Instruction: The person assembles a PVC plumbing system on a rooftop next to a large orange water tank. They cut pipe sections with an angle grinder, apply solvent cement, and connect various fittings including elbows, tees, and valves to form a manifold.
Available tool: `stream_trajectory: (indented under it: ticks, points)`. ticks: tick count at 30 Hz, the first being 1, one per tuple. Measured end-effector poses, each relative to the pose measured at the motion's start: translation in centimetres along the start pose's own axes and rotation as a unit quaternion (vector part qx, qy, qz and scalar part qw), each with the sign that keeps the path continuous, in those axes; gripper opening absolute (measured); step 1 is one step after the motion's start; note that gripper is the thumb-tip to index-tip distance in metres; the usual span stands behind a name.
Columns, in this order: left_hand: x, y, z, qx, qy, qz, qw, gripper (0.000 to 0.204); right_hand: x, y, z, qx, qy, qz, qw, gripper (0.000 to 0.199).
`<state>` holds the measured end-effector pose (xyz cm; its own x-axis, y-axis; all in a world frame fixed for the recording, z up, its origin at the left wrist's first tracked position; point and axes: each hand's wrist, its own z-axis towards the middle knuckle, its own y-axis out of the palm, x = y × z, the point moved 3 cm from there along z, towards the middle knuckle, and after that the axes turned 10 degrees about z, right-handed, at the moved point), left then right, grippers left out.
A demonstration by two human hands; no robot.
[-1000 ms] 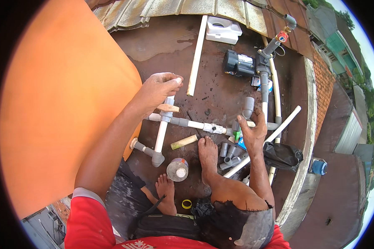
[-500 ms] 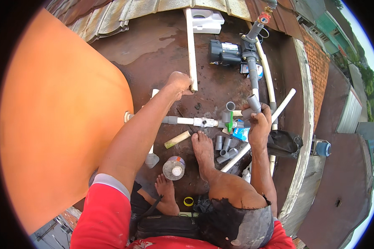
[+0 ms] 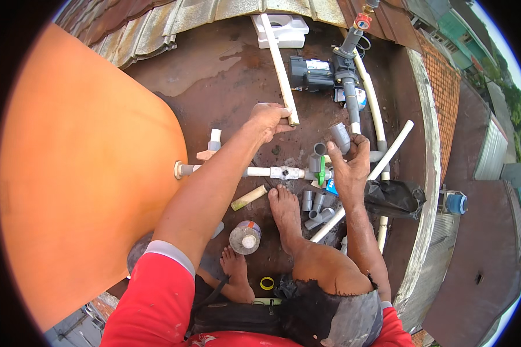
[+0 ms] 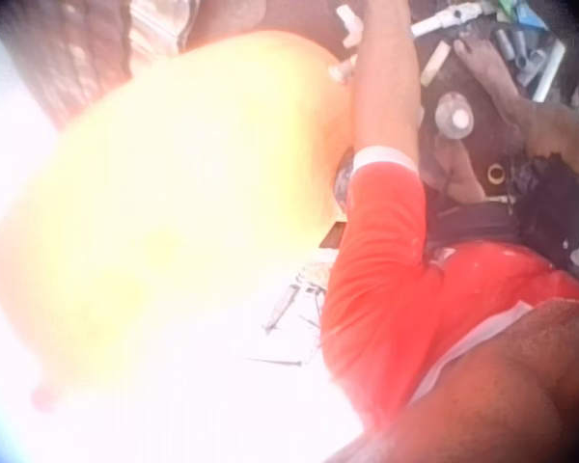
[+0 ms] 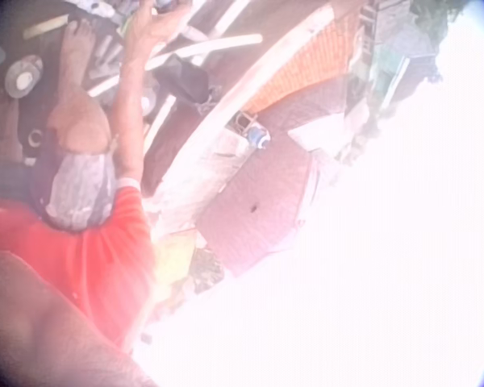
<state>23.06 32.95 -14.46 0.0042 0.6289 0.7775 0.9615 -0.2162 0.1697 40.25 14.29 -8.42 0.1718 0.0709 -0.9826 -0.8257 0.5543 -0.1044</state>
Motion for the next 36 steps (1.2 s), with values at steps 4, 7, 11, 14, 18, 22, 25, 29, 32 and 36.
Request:
stream_trajectory:
  ticks: [4, 7, 11, 14, 18, 22, 25, 29, 32, 36]
  points:
    - [-0.3, 1.1, -0.2, -0.02, 0.011, -0.04, 0.999, 0.031, -0.3, 2.2, -0.9, 0.008, -0.03, -0.039, 0.999, 0.055]
    - [-0.3, 0.8, -0.3, -0.031, 0.017, -0.053, 0.998, 0.03, -0.7, 2.9, -0.9, 0.004, -0.058, -0.095, 0.994, 0.056]
    - [0.1, 1.0, -0.3, -0.04, 0.02, -0.05, 0.998, 0.028, -0.7, 2.6, -0.7, 0.013, -0.055, -0.072, 0.996, 0.056]
    - [-0.1, 1.1, 0.0, -0.042, 0.023, -0.064, 0.997, 0.026, 0.0, 2.6, -0.6, 0.007, -0.094, -0.077, 0.993, 0.054]
    - [-0.3, 1.7, -0.3, -0.031, 0.025, -0.065, 0.997, 0.025, -0.3, 2.8, -0.5, 0.005, -0.076, -0.117, 0.99, 0.054]
    - [-0.1, 1.3, -0.2, -0.04, 0.018, -0.058, 0.997, 0.025, 0.0, 2.9, -0.6, -0.003, -0.062, -0.092, 0.994, 0.057]
    - [-0.1, 1.2, -0.4, -0.034, 0.017, -0.051, 0.998, 0.025, 0.1, 2.8, -0.7, 0.001, -0.07, -0.086, 0.994, 0.057]
    - [-0.2, 1.3, -0.3, -0.03, 0.016, -0.042, 0.999, 0.026, 0.4, 2.2, -0.4, 0.004, -0.026, -0.016, 1.0, 0.052]
    - [-0.5, 1.1, 0.5, -0.024, 0.015, -0.042, 0.999, 0.027, -0.6, 1.4, -0.2, 0.016, 0.046, 0.06, 0.997, 0.046]
    - [-0.7, 1.8, 0.5, -0.021, 0.012, -0.04, 0.999, 0.027, -0.2, -1.4, 0.1, 0.034, 0.066, 0.071, 0.995, 0.037]
